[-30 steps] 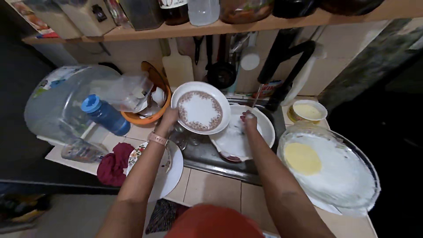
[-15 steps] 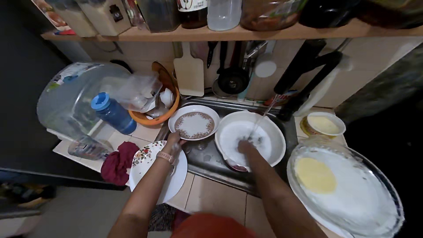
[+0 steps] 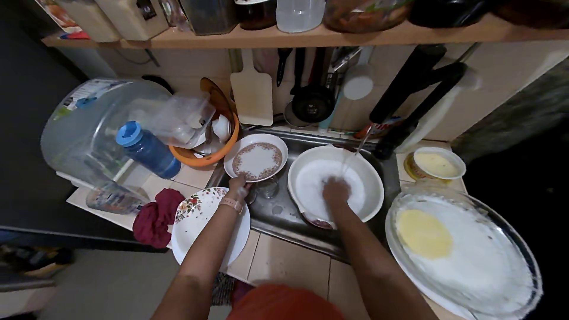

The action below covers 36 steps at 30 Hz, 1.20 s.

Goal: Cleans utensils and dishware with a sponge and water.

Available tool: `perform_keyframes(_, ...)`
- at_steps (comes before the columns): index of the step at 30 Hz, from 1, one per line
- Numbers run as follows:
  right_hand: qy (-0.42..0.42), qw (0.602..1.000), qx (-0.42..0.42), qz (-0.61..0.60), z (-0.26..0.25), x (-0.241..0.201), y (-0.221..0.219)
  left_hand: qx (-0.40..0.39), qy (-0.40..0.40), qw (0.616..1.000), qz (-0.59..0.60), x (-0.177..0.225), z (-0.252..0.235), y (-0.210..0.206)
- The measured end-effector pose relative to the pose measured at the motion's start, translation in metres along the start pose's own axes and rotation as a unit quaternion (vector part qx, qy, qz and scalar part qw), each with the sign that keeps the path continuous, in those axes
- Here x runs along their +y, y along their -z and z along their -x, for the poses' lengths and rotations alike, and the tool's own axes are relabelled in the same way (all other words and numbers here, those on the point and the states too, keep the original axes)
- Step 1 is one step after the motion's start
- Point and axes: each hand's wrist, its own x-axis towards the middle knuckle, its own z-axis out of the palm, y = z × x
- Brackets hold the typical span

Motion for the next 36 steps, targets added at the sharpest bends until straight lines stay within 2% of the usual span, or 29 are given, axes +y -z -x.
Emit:
perform_keyframes(2,-0.043,0.997,-0.051,0.034,0.019,-0.004,0.016,0.005,-0.008,1.000,-0.003,0.001,0.003,-0.003)
perform_keyframes(5,-0.046,0.986,-0.135,0.089,0.034,-0.001,0.024,-0.004,-0.034,0.999,0.003,0.003,0.013,-0.004)
perform_keyframes(8,-0.018,0.984,-0.167,0.060,0.033,0.012,0.012,0.013,-0.129,0.988,-0.080,-0.004,0.035,-0.004)
perform_keyframes(11,0.010,0.983,-0.182,0.004,0.022,0.018,0.002,-0.049,-0.263,0.947,-0.176,-0.016,0.064,-0.015)
perform_keyframes(14,0.011,0.985,-0.170,-0.042,0.010,0.010,0.003,-0.157,-0.310,0.889,-0.300,-0.026,0.084,-0.042)
perform_keyframes(16,-0.027,0.986,-0.133,-0.094,0.002,0.004,0.001,-0.257,-0.294,0.838,-0.382,-0.034,0.083,-0.066)
perform_keyframes(19,-0.088,0.979,-0.066,-0.174,-0.006,0.002,0.000,-0.381,-0.204,0.725,-0.536,-0.043,0.076,-0.105)
perform_keyframes(21,-0.090,0.982,-0.034,-0.165,-0.007,0.005,-0.002,-0.384,-0.169,0.660,-0.623,-0.053,0.062,-0.129)
perform_keyframes(22,-0.095,0.985,-0.021,-0.145,-0.005,0.009,-0.007,-0.368,-0.161,0.640,-0.655,-0.058,0.055,-0.140)
perform_keyframes(23,-0.112,0.985,-0.025,-0.129,-0.003,0.013,-0.008,-0.347,-0.161,0.632,-0.674,-0.061,0.046,-0.150)
perform_keyframes(25,-0.139,0.982,-0.055,-0.113,0.005,0.021,-0.005,-0.313,-0.170,0.645,-0.676,-0.069,0.028,-0.165)
perform_keyframes(28,-0.150,0.970,-0.068,-0.178,0.011,0.028,-0.002,-0.304,-0.154,0.648,-0.681,-0.085,0.015,-0.177)
perform_keyframes(31,-0.141,0.949,-0.036,-0.279,0.013,0.031,0.000,-0.306,-0.151,0.592,-0.730,-0.096,0.017,-0.191)
perform_keyframes(34,-0.108,0.934,-0.008,-0.340,0.011,0.032,0.000,-0.357,-0.130,0.568,-0.730,-0.098,0.035,-0.200)
perform_keyframes(35,-0.104,0.916,-0.002,-0.387,0.010,0.031,0.001,-0.365,-0.129,0.553,-0.738,-0.099,0.038,-0.202)
perform_keyframes(36,-0.118,0.878,0.009,-0.464,0.007,0.029,-0.001,-0.369,-0.132,0.532,-0.751,-0.100,0.038,-0.204)
